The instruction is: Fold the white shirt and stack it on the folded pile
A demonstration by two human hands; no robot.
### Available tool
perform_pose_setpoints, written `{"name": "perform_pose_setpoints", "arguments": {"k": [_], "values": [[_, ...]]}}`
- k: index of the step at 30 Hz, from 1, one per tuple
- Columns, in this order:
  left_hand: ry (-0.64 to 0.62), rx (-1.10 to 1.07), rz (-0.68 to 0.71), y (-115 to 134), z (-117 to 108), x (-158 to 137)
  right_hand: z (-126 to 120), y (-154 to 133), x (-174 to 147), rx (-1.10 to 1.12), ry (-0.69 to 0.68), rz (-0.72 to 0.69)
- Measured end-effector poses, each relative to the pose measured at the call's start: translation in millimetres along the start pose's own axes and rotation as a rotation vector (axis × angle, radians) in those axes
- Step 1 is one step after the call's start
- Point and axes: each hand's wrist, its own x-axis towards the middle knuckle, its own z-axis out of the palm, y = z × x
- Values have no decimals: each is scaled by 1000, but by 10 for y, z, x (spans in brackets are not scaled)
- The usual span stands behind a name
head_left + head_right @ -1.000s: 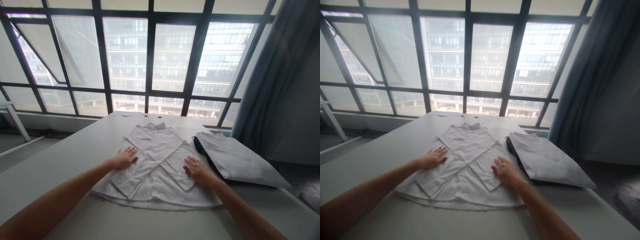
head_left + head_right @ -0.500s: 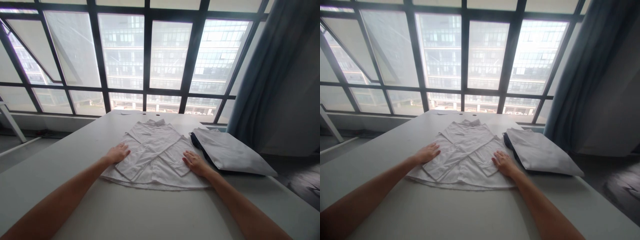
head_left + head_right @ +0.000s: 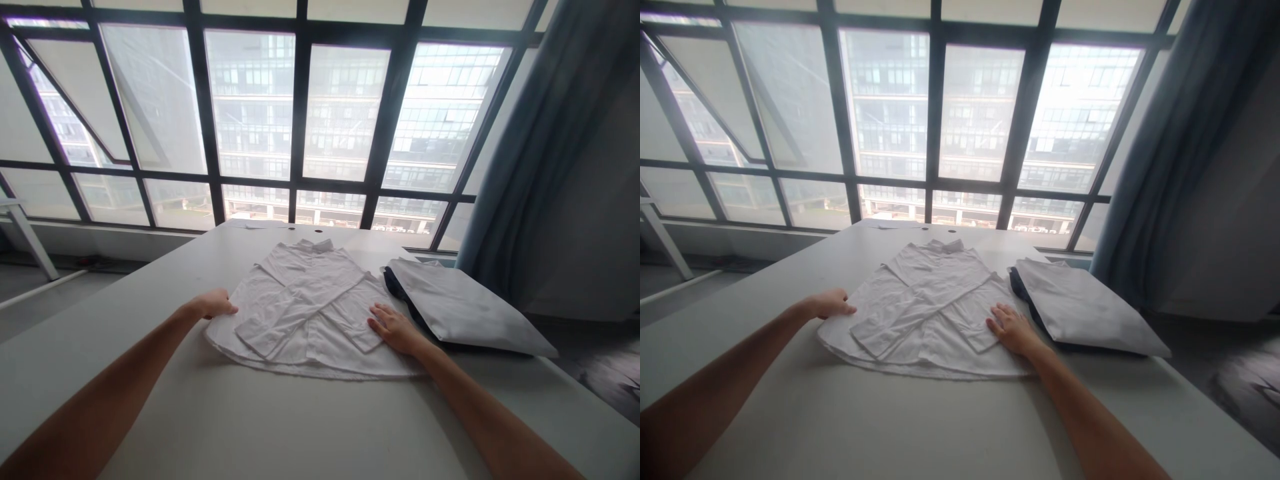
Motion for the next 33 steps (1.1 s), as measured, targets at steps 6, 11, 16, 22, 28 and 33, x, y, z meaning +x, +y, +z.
{"name": "perform_pose_setpoints", "arguments": {"k": [6, 11, 16, 22, 28, 33], "values": [[162, 89, 235, 571, -14, -336, -31, -26, -6, -10, -27, 2], [120, 176, 432, 1208, 475, -690, -29, -33, -23, -7, -22, 13], [63, 231, 484, 1348, 736, -741, -27, -21, -47, -5, 13, -17], [14, 19, 538, 1299, 666, -682, -96, -19, -56, 36, 161, -17], [-284, -160, 551, 1149, 594, -552, -195, -22, -97, 28, 183, 219], [95, -94, 825, 819, 595, -432, -297, -59, -145, 47, 117, 365]]}}
